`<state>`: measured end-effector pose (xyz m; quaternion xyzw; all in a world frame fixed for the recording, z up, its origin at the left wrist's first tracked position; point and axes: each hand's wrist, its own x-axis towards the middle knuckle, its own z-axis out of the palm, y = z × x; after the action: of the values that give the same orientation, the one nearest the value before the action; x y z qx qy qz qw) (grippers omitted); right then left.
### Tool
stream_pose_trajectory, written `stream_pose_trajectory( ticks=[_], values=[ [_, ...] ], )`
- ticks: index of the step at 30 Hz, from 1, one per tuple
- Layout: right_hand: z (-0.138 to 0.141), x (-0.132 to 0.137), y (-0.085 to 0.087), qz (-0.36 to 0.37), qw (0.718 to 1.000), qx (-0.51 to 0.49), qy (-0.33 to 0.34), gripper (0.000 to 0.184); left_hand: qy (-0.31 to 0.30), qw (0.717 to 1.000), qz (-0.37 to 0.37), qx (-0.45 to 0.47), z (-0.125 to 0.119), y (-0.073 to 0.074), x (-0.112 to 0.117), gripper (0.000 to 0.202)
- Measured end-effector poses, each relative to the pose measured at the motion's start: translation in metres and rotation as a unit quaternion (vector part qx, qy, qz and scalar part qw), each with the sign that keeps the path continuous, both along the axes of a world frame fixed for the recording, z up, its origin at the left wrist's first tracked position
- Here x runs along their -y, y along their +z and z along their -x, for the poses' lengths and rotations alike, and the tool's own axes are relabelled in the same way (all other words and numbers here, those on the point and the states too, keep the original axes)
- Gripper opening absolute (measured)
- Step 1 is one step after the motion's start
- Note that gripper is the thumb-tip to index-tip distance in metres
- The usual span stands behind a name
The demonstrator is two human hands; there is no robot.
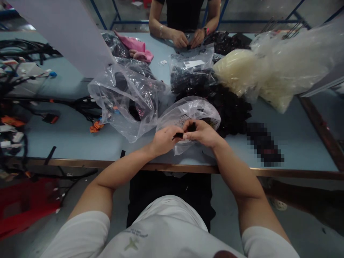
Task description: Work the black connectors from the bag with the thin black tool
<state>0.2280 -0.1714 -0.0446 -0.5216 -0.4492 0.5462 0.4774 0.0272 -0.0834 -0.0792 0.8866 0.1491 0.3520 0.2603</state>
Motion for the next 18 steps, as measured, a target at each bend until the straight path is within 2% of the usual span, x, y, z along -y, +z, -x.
stream_pose_trajectory(
  ticks=[3,6,11,15,18],
  values=[
    [-0.002,0.000,0.000,-0.015,1.000,0.001,-0.021,0.048,0.017,0.999,0.049,-0.014,-0.001,0.003,-0.001,0.024],
    [-0.005,0.001,0.002,-0.039,0.995,0.051,-0.071,0.041,0.004,0.994,0.104,0.028,-0.001,0.004,-0.003,0.038],
    [-0.012,0.002,-0.004,-0.056,0.970,0.184,-0.149,0.030,-0.016,0.992,0.093,0.080,-0.001,0.007,-0.007,0.030],
    [-0.014,0.001,-0.017,-0.093,0.916,0.346,-0.182,0.022,-0.015,0.991,0.071,0.111,0.000,0.012,-0.008,0.028],
    [-0.012,-0.003,-0.026,-0.095,0.856,0.493,-0.122,0.031,0.010,0.989,0.093,0.119,-0.001,0.012,-0.008,0.033]
  ],
)
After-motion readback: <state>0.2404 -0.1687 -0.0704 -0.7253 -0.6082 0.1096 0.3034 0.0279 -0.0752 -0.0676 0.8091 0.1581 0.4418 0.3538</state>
